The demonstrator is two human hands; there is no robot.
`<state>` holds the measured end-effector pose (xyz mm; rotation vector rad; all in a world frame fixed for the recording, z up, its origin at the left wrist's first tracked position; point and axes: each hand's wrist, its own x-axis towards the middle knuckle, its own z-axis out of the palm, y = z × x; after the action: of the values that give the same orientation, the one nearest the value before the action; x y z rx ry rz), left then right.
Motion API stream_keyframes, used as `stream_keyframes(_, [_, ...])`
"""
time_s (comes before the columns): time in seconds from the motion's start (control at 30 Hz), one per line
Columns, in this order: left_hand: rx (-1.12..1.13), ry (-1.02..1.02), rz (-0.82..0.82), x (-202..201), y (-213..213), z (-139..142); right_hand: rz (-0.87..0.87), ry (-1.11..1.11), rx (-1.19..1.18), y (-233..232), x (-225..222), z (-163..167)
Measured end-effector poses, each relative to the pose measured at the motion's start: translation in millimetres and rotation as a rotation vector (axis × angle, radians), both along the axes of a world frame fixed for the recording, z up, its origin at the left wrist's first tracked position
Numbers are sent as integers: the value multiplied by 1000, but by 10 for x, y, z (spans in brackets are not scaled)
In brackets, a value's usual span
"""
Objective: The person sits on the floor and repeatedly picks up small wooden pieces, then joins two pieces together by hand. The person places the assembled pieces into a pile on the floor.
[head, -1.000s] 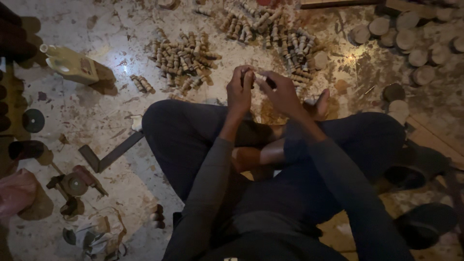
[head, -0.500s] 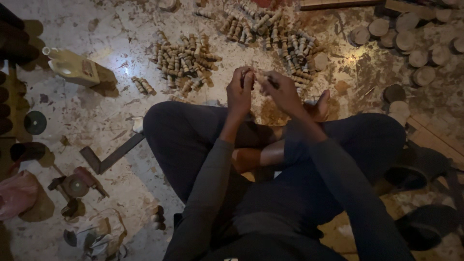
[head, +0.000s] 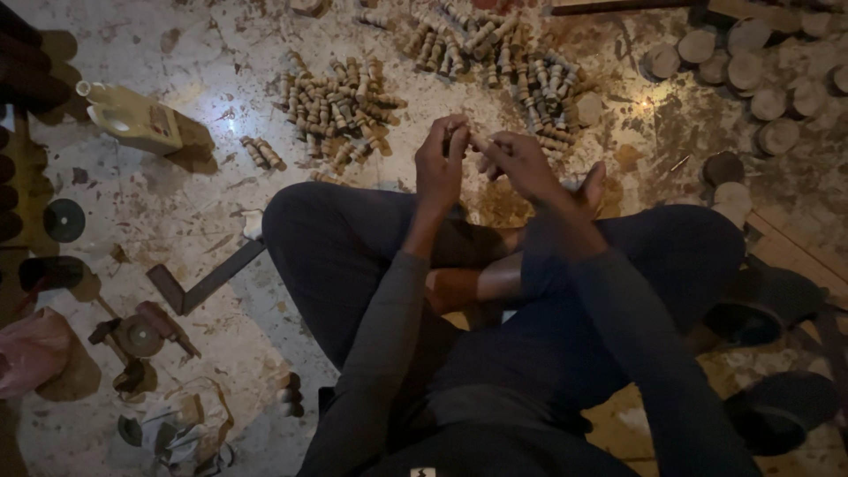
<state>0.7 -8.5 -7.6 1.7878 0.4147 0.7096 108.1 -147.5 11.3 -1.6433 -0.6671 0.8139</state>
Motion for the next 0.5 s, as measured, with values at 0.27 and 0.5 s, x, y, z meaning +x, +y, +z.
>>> stream_keyframes(0.27, [-158,58,4,4,-11,-44,-87,-707,-39,-48,-127,11])
stream_keyframes(0.5, [-40,-16,-5,35,-20,-67,-163,-661,-13,-42,-110,37])
